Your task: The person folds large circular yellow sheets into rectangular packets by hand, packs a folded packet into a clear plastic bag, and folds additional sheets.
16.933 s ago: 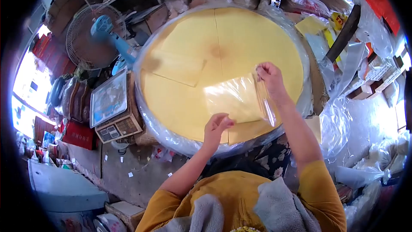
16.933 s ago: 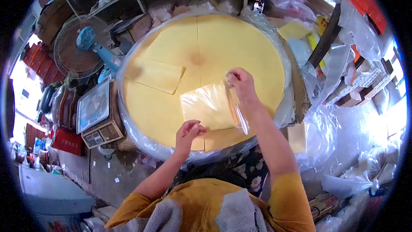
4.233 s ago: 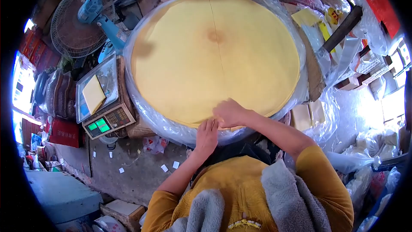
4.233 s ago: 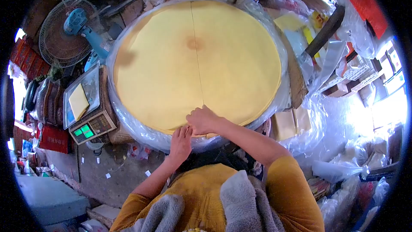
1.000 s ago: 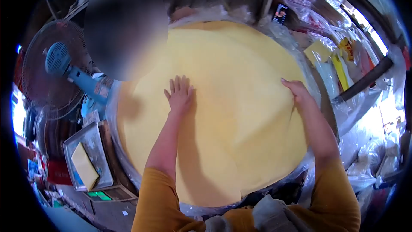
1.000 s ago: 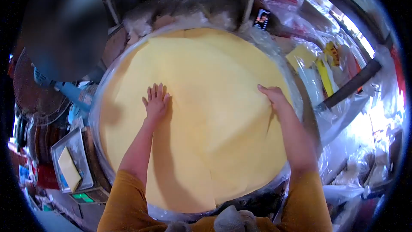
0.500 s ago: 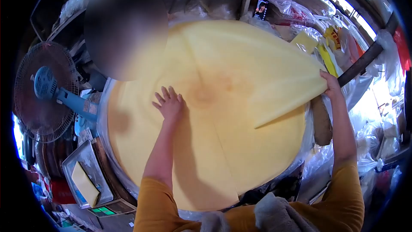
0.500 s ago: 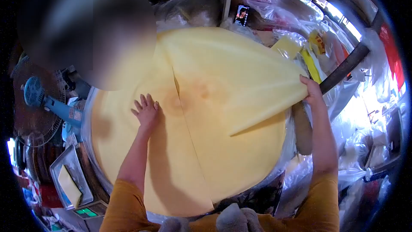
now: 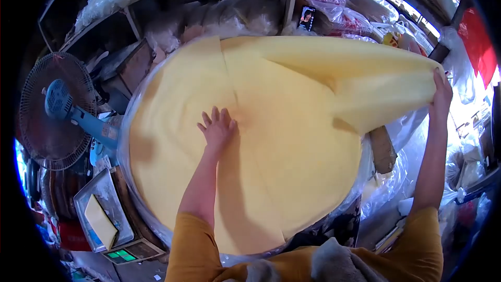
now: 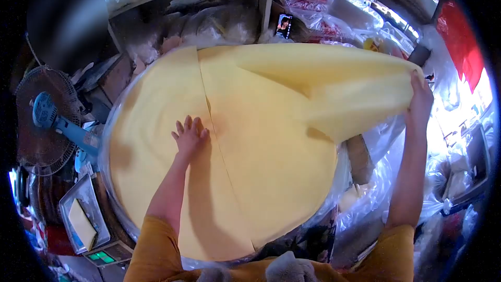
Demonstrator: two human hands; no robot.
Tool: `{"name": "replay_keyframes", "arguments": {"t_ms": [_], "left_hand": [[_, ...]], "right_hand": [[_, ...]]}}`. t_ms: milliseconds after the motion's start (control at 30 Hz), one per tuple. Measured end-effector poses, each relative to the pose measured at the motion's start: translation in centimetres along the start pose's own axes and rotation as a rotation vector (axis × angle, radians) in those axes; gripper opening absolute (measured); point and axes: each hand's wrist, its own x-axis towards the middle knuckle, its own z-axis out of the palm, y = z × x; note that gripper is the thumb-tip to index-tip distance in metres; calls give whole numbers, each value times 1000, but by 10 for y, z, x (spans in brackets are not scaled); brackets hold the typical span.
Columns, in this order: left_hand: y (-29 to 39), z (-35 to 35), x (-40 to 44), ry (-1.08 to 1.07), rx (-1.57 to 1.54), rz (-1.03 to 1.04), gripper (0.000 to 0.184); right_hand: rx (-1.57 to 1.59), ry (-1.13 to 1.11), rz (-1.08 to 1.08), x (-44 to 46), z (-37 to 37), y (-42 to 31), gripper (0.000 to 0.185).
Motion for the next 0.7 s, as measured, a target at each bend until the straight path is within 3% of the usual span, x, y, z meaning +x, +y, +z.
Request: {"name": "replay_keyframes", "arguments": {"t_ms": [67,133,200,267,300,333,400,467,500,600,700], "left_hand": [[4,-9,10,-84,-19,-16,58],[-2,20,26,93,-189,68,60],[10,24,27,234,-320,200,62],[48,-2,12,345,-417,380,63],[65,-14,8,378,-484,424,64],[81,-28,5,443,-480,473,62],[108,-56,-3,569,-467,564,59],[130,-85,-17,460,-564,589,52],[141,-96,-24,403,-610,601,48],[177,-114,-52,-252,-711,484,41],[192,-69,-89,-389,-180,640,59]], "right_hand": [[-136,-72,-111,-32,-15,-26,38],[-363,-162,-183,-74,-29,-56,36],[-587,-433,-343,-98,-77,-35,28],[-291,-905,-846,-134,-68,-44,10],[-163,-1228,-569,-150,-54,-66,4],[-84,-1465,-229,-167,-41,-87,11],[-43,-1514,-665,-204,-28,-88,22],[-278,-1636,-1043,-230,-25,-91,29],[-293,-1688,-1061,-245,-23,-84,32],[-301,-1803,-1064,-296,-19,-42,36],[-351,-1882,-1056,-344,-11,-5,31]]}}
